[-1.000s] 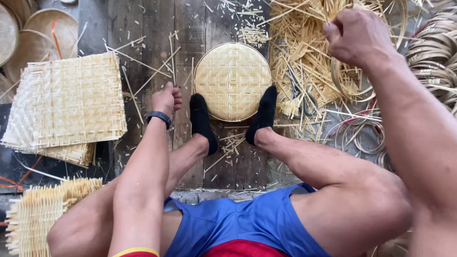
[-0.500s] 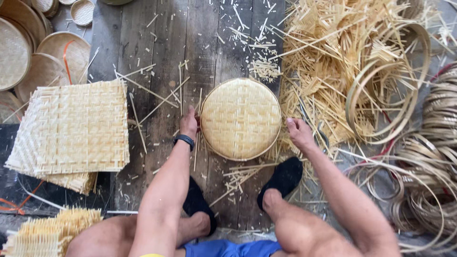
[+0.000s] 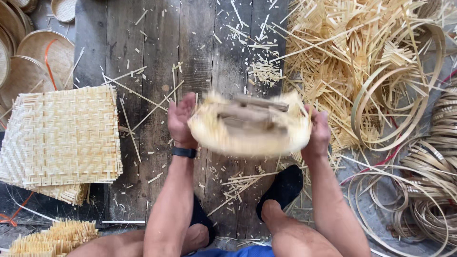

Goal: The person weaves bamboo strips to create basket components, using shears to trim excess material from the edges and fitting circular frames onto woven mats.

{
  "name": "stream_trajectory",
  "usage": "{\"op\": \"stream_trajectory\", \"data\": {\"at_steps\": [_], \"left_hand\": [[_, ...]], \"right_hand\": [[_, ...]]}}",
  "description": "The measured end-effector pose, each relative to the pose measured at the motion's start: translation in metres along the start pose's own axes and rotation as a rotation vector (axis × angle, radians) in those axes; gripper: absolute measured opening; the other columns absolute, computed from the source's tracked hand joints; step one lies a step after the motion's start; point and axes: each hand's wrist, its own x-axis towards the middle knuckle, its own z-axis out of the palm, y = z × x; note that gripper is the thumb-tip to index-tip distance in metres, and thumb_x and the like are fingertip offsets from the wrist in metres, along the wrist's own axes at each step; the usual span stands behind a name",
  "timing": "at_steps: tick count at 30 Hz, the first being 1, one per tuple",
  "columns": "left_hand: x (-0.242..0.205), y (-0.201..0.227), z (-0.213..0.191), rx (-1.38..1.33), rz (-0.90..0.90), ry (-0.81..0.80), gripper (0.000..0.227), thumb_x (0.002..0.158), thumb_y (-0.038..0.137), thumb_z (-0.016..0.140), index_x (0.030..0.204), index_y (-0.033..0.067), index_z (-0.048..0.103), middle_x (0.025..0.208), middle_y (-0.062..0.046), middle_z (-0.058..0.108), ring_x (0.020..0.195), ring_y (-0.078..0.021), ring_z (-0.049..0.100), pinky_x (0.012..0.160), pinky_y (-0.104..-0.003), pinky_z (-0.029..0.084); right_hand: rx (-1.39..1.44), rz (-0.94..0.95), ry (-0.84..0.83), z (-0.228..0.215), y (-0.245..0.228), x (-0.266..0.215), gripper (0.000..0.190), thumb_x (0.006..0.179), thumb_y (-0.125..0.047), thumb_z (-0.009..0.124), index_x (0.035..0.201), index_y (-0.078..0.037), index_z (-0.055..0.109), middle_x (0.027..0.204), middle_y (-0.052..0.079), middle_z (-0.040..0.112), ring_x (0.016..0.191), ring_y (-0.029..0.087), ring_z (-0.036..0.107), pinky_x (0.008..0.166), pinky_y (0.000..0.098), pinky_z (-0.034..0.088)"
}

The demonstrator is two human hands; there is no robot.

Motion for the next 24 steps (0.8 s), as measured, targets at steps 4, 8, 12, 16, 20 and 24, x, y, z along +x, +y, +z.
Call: {"op": "stream_trajectory", "data": {"at_steps": [4,8,12,16,20,24], "left_hand": [[-0.011,0.008,0.004,0.182,-0.327,-0.195,0.089,0.093,0.077,0.036,0.125,0.0,0.068,0.129,-0.018,0.069,0.118,-0.0321,0.062,0.105,-0.045,0.042],[-0.023,-0.01,-0.009,0.437,-0.13,-0.089,0.081,0.096,0.07,0.039,0.131,0.0024,0.066,0.137,-0.018,0.066,0.128,-0.0311,0.059,0.113,-0.046,0.038],[-0.03,-0.048,-0.002,1.163,0.268,0.195,0.079,0.093,0.062,0.047,0.146,0.004,0.05,0.147,-0.019,0.055,0.139,-0.0328,0.05,0.118,-0.049,0.035],[-0.066,-0.131,0.01,1.626,0.504,0.251,0.105,0.086,0.042,0.076,0.157,-0.0007,0.012,0.162,-0.03,0.02,0.151,-0.0444,0.019,0.123,-0.058,0.015],[-0.064,-0.156,0.02,1.616,0.579,0.303,0.114,0.073,0.015,0.076,0.16,-0.0031,0.004,0.162,-0.031,0.016,0.153,-0.0434,0.017,0.127,-0.057,0.012],[-0.071,-0.118,0.034,1.372,0.714,0.117,0.105,0.073,-0.005,0.06,0.167,0.0028,0.014,0.166,-0.027,0.023,0.156,-0.0398,0.028,0.132,-0.045,0.028]], "right_hand": [[-0.133,0.21,0.018,0.005,0.008,0.002,0.062,0.108,-0.051,0.027,0.127,0.003,0.052,0.134,0.02,0.065,0.128,0.027,0.06,0.109,0.0437,0.045],[-0.278,-0.018,0.148,-0.009,0.058,-0.015,0.051,0.103,-0.042,0.042,0.131,0.0,0.052,0.128,0.018,0.062,0.121,0.027,0.059,0.105,0.0406,0.046],[-0.854,-0.348,0.191,-0.007,0.06,-0.018,0.049,0.098,-0.035,0.058,0.133,-0.002,0.051,0.119,0.017,0.058,0.112,0.028,0.058,0.098,0.0404,0.049],[-1.207,-0.719,-0.212,0.033,0.054,0.002,0.062,0.089,-0.031,0.073,0.139,-0.004,0.048,0.11,0.018,0.057,0.101,0.032,0.059,0.091,0.0432,0.049],[-1.427,-0.572,-0.426,0.06,0.062,0.031,0.074,0.09,-0.026,0.073,0.156,-0.016,0.041,0.098,0.014,0.058,0.09,0.03,0.058,0.083,0.0456,0.047],[-1.427,-0.669,-0.31,0.06,0.05,0.008,0.081,0.091,-0.022,0.071,0.162,-0.02,0.03,0.09,0.014,0.056,0.074,0.027,0.051,0.071,0.0417,0.044]]}}
